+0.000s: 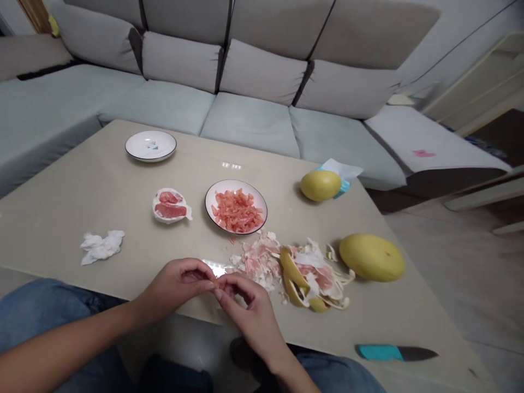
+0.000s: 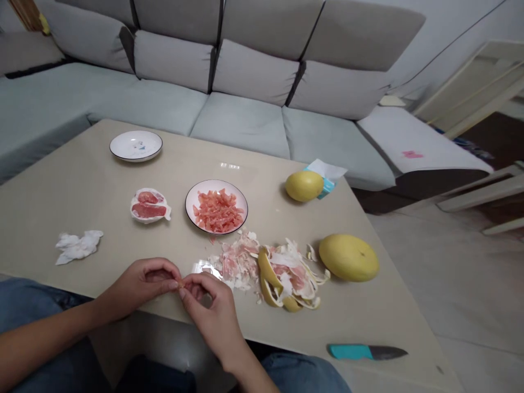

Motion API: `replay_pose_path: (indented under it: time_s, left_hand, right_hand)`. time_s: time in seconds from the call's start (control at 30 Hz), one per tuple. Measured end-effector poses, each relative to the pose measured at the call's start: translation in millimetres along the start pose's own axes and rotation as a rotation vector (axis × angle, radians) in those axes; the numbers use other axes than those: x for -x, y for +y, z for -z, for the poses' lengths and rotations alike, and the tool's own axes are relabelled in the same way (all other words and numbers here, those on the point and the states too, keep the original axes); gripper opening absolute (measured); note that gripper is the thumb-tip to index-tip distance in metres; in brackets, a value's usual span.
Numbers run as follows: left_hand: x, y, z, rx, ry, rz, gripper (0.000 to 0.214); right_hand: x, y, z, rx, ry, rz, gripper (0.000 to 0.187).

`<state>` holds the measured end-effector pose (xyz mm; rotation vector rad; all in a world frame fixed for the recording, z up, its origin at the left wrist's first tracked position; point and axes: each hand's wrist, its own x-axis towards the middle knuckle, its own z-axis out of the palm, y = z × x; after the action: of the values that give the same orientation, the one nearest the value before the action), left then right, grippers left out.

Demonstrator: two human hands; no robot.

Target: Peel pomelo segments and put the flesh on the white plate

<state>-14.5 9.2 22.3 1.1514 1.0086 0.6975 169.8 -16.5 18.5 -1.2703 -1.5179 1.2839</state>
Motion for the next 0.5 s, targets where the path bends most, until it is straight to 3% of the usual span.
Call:
replay_pose_path:
  time_s: [0.1, 0.27, 0.5]
  left_hand:
    - [-2, 0, 1.7, 0.042, -0.030, 0.055, 0.015]
    - [-5, 3, 2.8, 0.050, -0.038, 0.058, 0.014]
    - [-2, -2, 0.6, 0.053, -0.028, 0.034, 0.022]
  right_hand:
    - [-2, -1, 3, -0.094, -0.074, -0.094, 0.011]
    - [-3, 2, 3, -0.116, -0.074, -0.111, 0.012]
    - [-3, 11, -1, -0.416, -0.105, -0.239, 0.022]
